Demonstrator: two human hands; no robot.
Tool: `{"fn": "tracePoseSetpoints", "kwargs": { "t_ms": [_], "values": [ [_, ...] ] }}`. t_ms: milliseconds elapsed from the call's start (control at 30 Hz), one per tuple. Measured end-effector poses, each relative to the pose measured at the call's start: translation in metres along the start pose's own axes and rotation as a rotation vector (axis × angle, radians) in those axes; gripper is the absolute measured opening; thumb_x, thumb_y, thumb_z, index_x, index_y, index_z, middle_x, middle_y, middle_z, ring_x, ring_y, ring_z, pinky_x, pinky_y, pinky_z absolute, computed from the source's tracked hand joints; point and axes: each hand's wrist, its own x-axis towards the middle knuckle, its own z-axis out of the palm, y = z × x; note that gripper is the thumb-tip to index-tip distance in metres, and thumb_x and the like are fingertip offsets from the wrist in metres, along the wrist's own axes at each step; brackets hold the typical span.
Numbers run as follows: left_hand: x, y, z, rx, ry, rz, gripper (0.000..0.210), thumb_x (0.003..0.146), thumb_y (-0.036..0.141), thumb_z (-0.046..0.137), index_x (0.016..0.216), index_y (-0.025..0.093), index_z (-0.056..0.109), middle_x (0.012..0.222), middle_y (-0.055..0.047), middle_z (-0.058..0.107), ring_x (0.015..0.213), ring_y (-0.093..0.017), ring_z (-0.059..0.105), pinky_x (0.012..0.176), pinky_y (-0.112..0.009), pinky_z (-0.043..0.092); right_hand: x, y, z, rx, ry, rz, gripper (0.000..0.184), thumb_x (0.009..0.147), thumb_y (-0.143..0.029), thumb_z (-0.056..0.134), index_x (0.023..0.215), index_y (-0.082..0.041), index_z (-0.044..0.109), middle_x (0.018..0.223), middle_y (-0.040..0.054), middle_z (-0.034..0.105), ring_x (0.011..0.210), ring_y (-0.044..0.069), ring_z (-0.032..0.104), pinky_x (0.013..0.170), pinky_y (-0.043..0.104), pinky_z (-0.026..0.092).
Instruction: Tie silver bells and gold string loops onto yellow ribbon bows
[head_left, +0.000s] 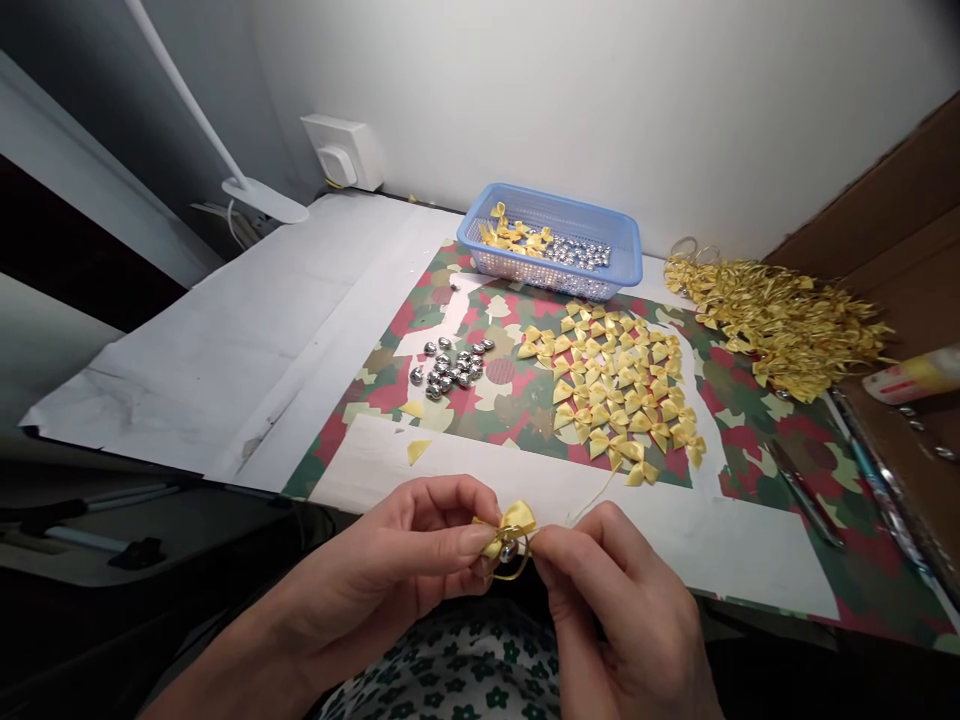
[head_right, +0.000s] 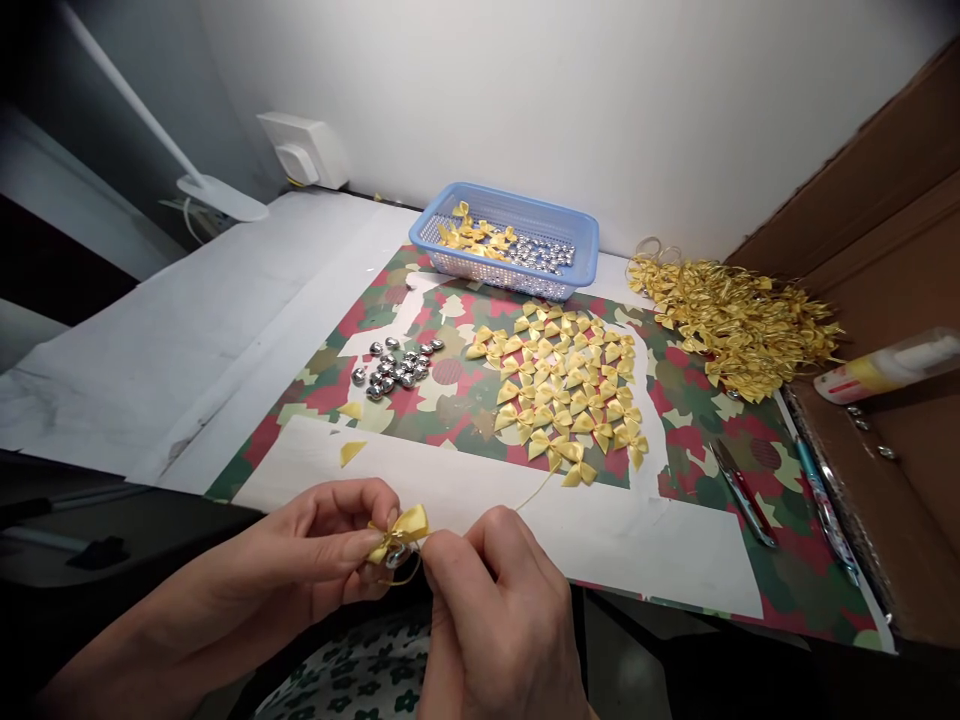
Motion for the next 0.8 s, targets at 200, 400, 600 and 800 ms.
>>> {"fn": "tracePoseSetpoints", "kwargs": {
  "t_ms": [200,400,600,800],
  "values": [
    [0.001,-0.001,-0.001,-0.009,-0.014,-0.031,0.013,0.077,0.018,0.09,0.083,0.013,0.08,0.08,-0.005,0.07,0.071,-0.01,0.061,0.068,-0.016,0.054,-0.001,0.001,0.0,0.018,-0.019,0.001,0.028,0.094,0.0,0.046,0.106,-0.019,0.063,0.079,-0.0001,0.04,0.068,0.012,0.046,0.058,0.024,0.036],
    [0.001,0.001,0.003,0.014,-0.03,-0.048,0.009,0.076,0.017,0.087,0.08,0.012,0.081,0.073,-0.005,0.07,0.063,-0.009,0.057,0.062,-0.016,0.051,-0.005,0.006,0.001,0.004,-0.02,-0.026,0.029,0.093,0.001,0.046,0.103,-0.019,0.064,0.078,0.0005,0.041,0.067,0.012,0.045,0.057,0.024,0.035],
    [0.001,-0.001,0.005,0.005,-0.016,-0.084,0.012,0.072,0.019,0.09,0.077,0.012,0.081,0.073,-0.005,0.069,0.062,-0.01,0.057,0.061,-0.017,0.052,-0.009,0.004,0.007,0.096,0.014,0.046,0.023,0.096,-0.003,0.047,0.09,-0.019,0.062,0.075,-0.0001,0.041,0.062,0.011,0.043,0.054,0.024,0.033],
    [-0.001,-0.009,0.011,0.056,0.011,-0.047,0.013,0.071,0.021,0.089,0.074,0.014,0.08,0.071,-0.003,0.067,0.062,-0.009,0.055,0.06,-0.016,0.048,-0.013,-0.01,0.01,0.144,0.045,0.171,0.025,0.098,-0.002,0.053,0.094,-0.022,0.066,0.076,-0.0018,0.041,0.062,0.011,0.044,0.056,0.025,0.034]
  ]
}}
